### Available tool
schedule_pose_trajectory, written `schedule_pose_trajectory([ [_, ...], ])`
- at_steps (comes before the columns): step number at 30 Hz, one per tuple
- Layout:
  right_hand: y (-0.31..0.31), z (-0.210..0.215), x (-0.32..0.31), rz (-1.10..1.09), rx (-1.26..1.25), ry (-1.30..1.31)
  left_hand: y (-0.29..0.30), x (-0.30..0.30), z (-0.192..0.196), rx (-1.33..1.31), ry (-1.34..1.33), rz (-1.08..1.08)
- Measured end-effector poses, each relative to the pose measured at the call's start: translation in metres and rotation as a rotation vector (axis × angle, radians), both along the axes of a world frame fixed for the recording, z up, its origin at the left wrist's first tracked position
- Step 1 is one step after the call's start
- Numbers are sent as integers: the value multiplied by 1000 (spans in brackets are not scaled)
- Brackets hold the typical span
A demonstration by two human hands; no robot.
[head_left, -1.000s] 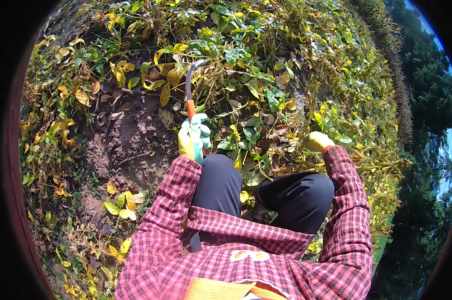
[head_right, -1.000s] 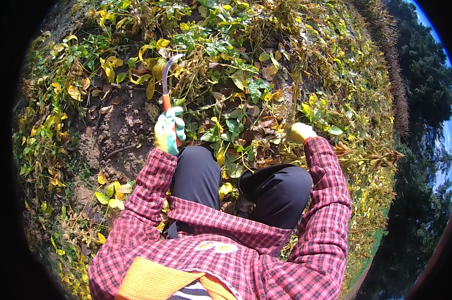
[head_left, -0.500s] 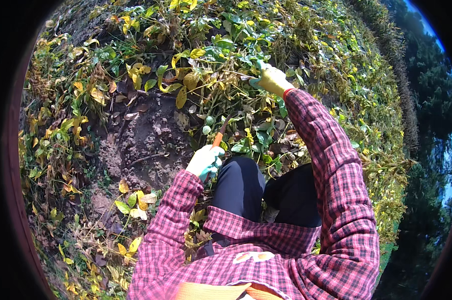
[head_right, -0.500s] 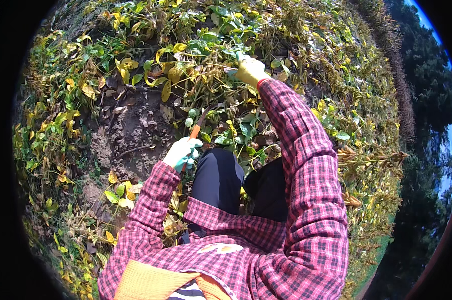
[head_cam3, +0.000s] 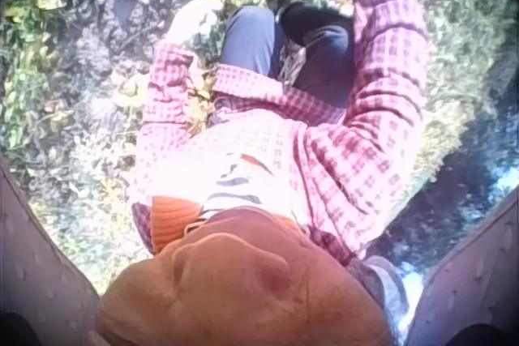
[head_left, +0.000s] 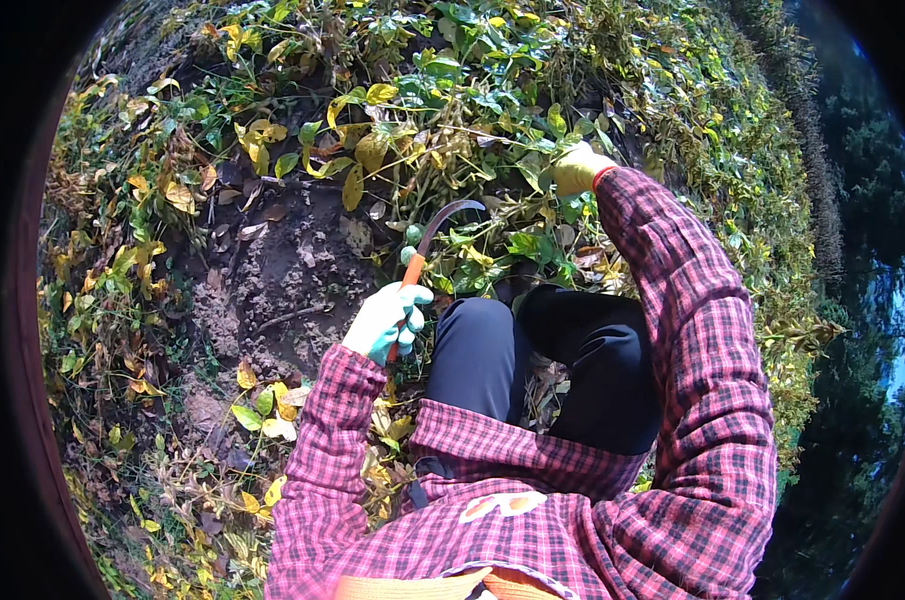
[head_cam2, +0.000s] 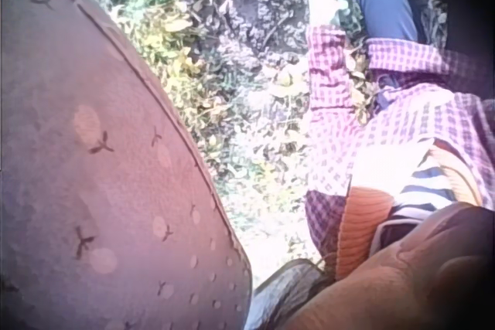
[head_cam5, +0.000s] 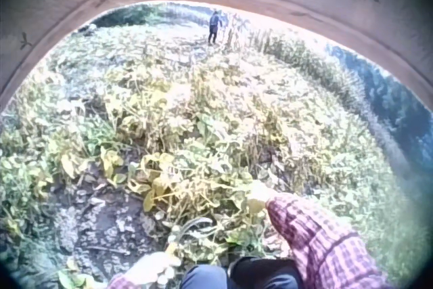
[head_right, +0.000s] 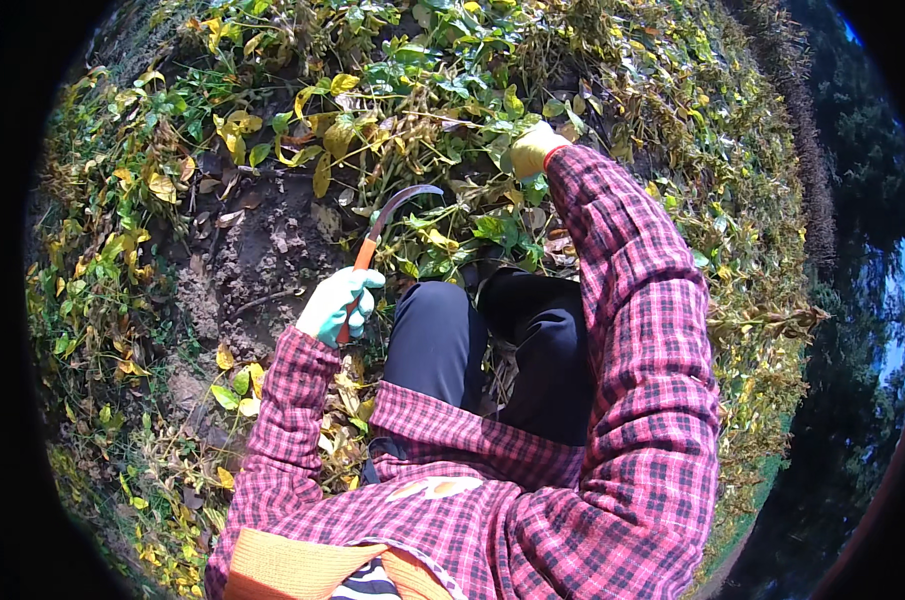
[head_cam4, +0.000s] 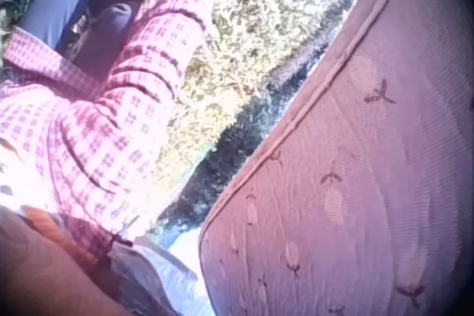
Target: The person kneels in a garden and uses a small sickle to cut low-growing plants with yellowing leaves. They gather the cut stems and leaves into a pile on the ground.
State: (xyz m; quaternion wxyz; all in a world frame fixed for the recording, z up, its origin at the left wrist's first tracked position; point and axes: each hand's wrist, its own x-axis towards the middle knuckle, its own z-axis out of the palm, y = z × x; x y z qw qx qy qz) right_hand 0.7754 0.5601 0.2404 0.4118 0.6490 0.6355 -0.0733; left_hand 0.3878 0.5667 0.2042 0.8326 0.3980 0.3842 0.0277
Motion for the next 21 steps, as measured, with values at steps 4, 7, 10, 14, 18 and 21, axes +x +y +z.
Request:
schedule_pose_trajectory([
  [4, -8, -20, 15, 114, 86, -70, 4, 47, -9, -19, -8, 67],
  [7, -21, -26, 22, 27, 269, 78, 5, 92, -20, -96, -49, 78],
  [10, -32, -24, 29, -105, 396, 142, 5, 126, -24, -63, -74, 34],
  [14, -29, -23, 32, -188, 603, 274, 2, 127, -16, -253, -82, 4],
  [18, -15, -33, 24, -242, 569, 335, -2, 108, -2, -278, -57, -9],
  [21, -10, -37, 20, -81, 514, 378, -5, 98, 6, -254, -36, -34],
])
